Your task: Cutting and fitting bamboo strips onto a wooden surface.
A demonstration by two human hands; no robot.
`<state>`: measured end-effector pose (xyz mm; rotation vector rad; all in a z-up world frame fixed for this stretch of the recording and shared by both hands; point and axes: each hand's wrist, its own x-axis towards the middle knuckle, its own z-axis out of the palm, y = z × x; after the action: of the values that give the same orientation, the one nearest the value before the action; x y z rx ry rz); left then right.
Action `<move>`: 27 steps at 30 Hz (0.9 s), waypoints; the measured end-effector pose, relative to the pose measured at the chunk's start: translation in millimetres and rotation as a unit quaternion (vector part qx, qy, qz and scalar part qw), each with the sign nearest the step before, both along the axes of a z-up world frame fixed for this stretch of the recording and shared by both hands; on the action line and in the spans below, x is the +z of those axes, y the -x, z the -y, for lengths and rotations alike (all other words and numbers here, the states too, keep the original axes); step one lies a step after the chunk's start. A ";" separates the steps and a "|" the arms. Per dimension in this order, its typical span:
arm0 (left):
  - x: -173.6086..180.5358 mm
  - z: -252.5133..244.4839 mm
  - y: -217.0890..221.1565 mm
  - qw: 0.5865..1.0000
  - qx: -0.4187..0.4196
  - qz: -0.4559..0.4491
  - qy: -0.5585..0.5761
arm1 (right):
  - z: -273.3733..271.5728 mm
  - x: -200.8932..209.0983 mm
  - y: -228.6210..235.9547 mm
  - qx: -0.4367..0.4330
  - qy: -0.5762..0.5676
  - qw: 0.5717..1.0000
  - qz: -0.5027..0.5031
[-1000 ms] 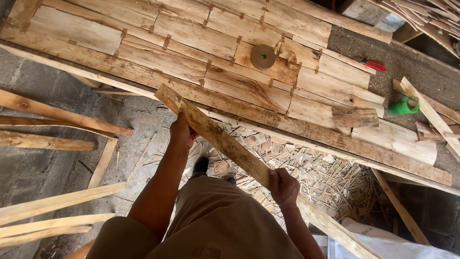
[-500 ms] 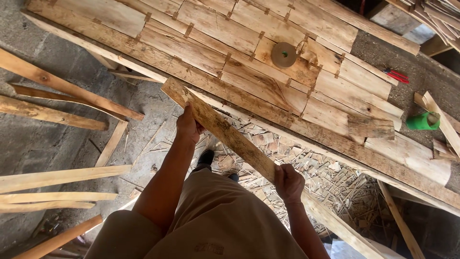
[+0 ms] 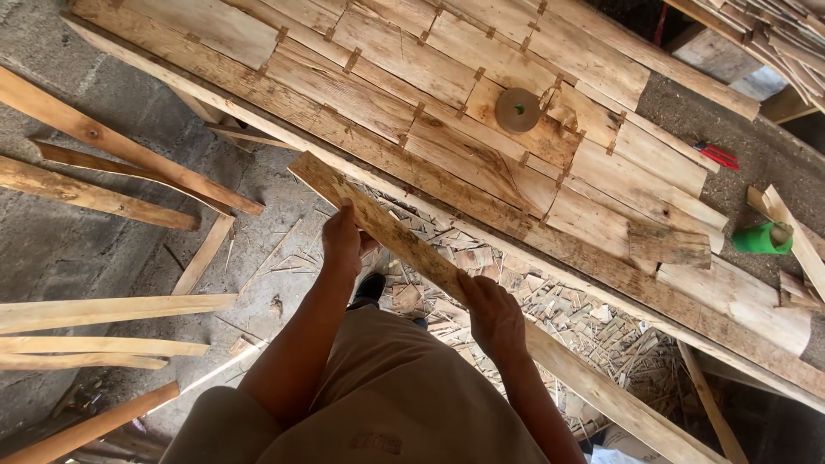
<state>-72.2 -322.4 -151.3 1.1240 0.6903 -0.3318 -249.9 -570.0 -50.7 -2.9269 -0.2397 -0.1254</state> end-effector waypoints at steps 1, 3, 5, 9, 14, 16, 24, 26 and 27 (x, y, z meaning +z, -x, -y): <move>7.1 -4.2 1.6 0.995 -0.014 0.037 -0.095 | 0.8 -2.9 -0.9 -0.019 -0.009 0.999 -0.044; 33.5 -20.2 12.7 0.934 0.019 0.194 -0.298 | -0.4 1.6 3.9 -0.023 -0.005 0.997 -0.071; 58.7 -37.5 14.6 0.808 0.051 0.343 -0.476 | 2.8 7.7 4.1 -0.028 0.003 0.995 -0.093; 87.1 -79.1 11.1 0.497 -0.222 0.480 -0.688 | 11.8 25.2 7.0 -0.036 -0.049 0.988 -0.142; 86.3 -102.2 3.0 0.443 -0.340 0.536 -0.634 | 16.1 43.2 -1.7 -0.031 -0.103 0.983 -0.149; 93.4 -101.4 -1.7 0.446 -0.266 0.557 -0.648 | 12.5 51.4 -7.2 -0.048 -0.126 0.979 -0.154; 87.5 -93.3 -13.6 0.481 -0.197 0.542 -0.660 | 2.5 58.0 -22.5 -0.091 -0.205 0.963 -0.150; 86.3 -95.5 -14.0 0.474 -0.189 0.551 -0.660 | -0.3 58.1 -24.2 -0.098 -0.209 0.960 -0.160; 86.4 -96.2 -13.6 0.487 -0.188 0.543 -0.659 | -2.2 58.8 -25.6 -0.101 -0.217 0.958 -0.159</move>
<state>-58.6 -226.2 -64.9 2.5654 -0.7434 0.7668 -224.3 -567.8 8.1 -2.4755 0.1253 0.2335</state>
